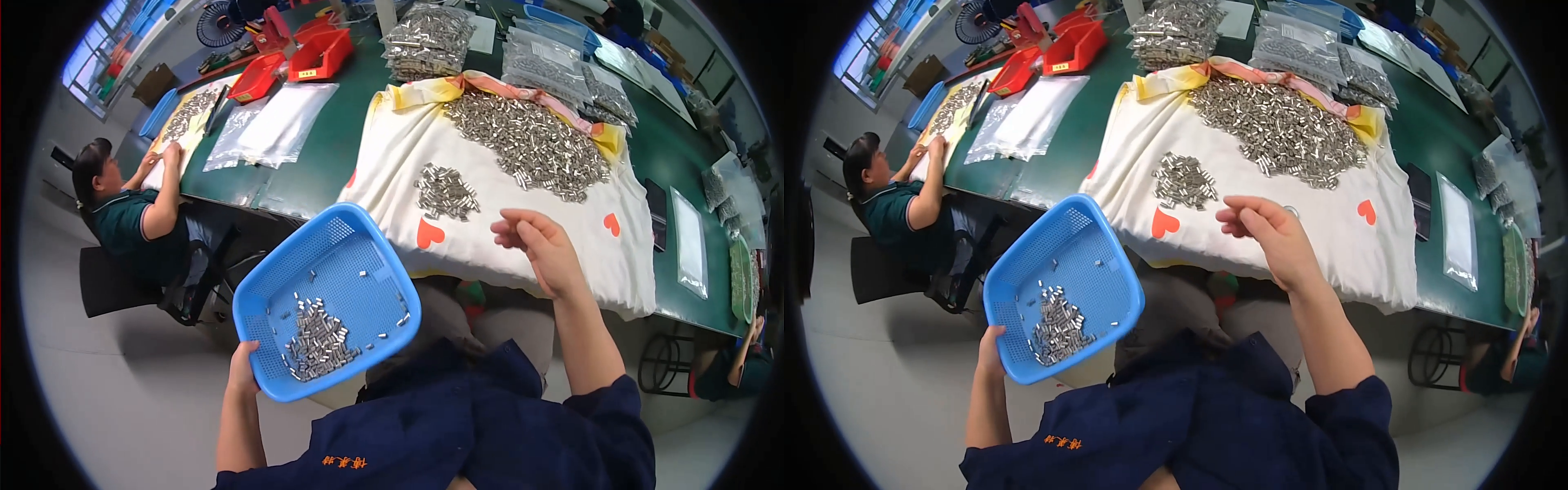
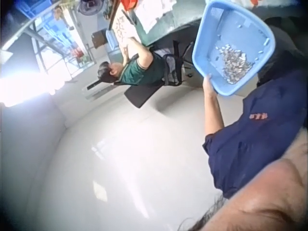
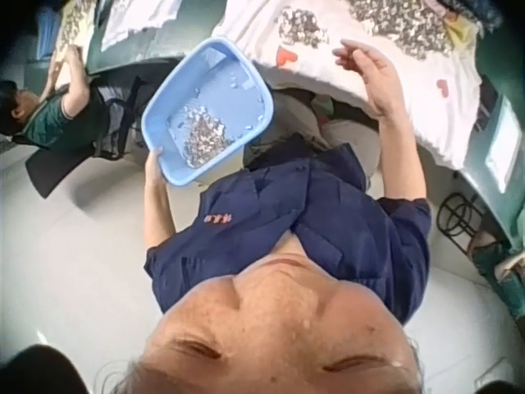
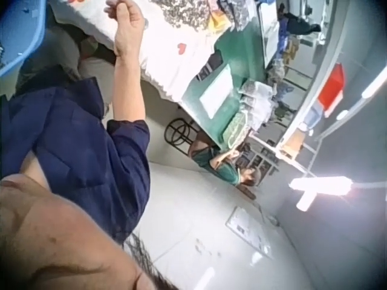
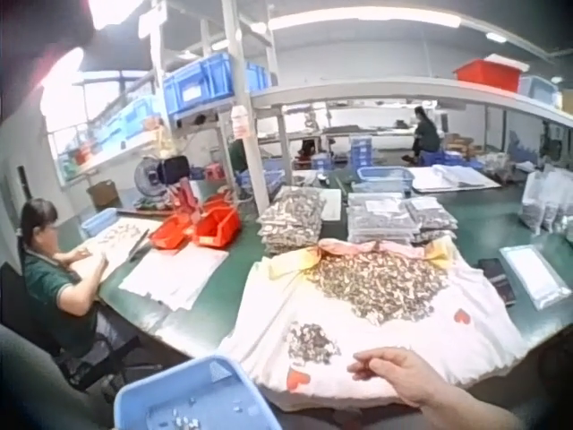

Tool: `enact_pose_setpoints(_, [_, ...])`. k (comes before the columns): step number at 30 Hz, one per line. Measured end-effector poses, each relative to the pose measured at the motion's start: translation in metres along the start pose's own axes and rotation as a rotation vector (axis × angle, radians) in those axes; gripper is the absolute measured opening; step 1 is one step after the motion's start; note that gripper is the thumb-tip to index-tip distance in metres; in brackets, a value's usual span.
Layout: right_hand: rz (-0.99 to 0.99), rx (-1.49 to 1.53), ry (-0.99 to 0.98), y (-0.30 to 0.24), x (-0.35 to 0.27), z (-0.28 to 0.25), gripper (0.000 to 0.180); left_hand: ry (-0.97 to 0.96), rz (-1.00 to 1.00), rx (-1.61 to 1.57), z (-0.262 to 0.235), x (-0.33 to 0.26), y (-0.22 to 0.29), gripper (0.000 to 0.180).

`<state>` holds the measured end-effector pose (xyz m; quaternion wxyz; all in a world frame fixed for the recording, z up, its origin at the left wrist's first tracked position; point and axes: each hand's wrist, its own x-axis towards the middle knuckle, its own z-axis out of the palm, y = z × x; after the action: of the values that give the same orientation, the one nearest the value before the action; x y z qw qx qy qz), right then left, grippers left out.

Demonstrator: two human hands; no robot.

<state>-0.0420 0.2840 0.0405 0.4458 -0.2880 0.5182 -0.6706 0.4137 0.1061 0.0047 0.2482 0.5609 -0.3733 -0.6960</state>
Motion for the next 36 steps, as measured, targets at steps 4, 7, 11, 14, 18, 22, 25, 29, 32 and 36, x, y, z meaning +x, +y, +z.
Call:
enact_pose_setpoints(4, [-0.027, -0.106, 0.009, 0.002, 0.015, 0.009, 0.028, -0.152, -0.034, 0.019, -0.008, -0.011, -0.001, 0.052])
enact_pose_setpoints(7, [-0.062, -0.157, -0.008, 0.013, 0.03, 0.013, 0.027, -0.203, -0.04, 0.133, -0.003, -0.003, -0.007, 0.054])
enact_pose_setpoints(11, [-0.146, -0.304, 0.007, 0.024, 0.043, 0.022, 0.027, -0.159, -0.2, 0.307, 0.032, 0.023, -0.007, 0.056])
enact_pose_setpoints(14, [-0.188, -0.372, 0.029, 0.03, 0.052, 0.018, 0.027, -0.33, -0.237, 0.376, 0.073, 0.047, 0.0, 0.055])
enact_pose_setpoints(18, [-0.254, -0.516, 0.055, 0.031, 0.071, 0.011, 0.029, -0.478, -0.215, 0.309, 0.109, 0.082, -0.02, 0.057])
enact_pose_setpoints(22, [-0.359, -0.965, 0.02, 0.036, 0.096, 0.009, 0.032, -0.59, -0.204, 0.257, 0.151, 0.096, -0.038, 0.061])
enact_pose_setpoints(25, [-0.43, -1.176, -0.101, 0.045, 0.123, 0.015, 0.037, -0.622, -0.193, 0.24, 0.171, 0.1, -0.047, 0.062])
enact_pose_setpoints(29, [-0.497, -1.346, -0.286, 0.05, 0.145, 0.024, 0.041, -0.625, -0.192, 0.215, 0.179, 0.108, -0.053, 0.062])
enact_pose_setpoints(32, [-0.495, -1.361, -0.371, 0.051, 0.142, 0.023, 0.042, -0.635, -0.177, 0.189, 0.179, 0.113, -0.054, 0.061])
enact_pose_setpoints(36, [-0.434, -1.348, -0.4, 0.045, 0.128, 0.024, 0.042, -0.632, -0.164, 0.153, 0.179, 0.116, -0.052, 0.061])
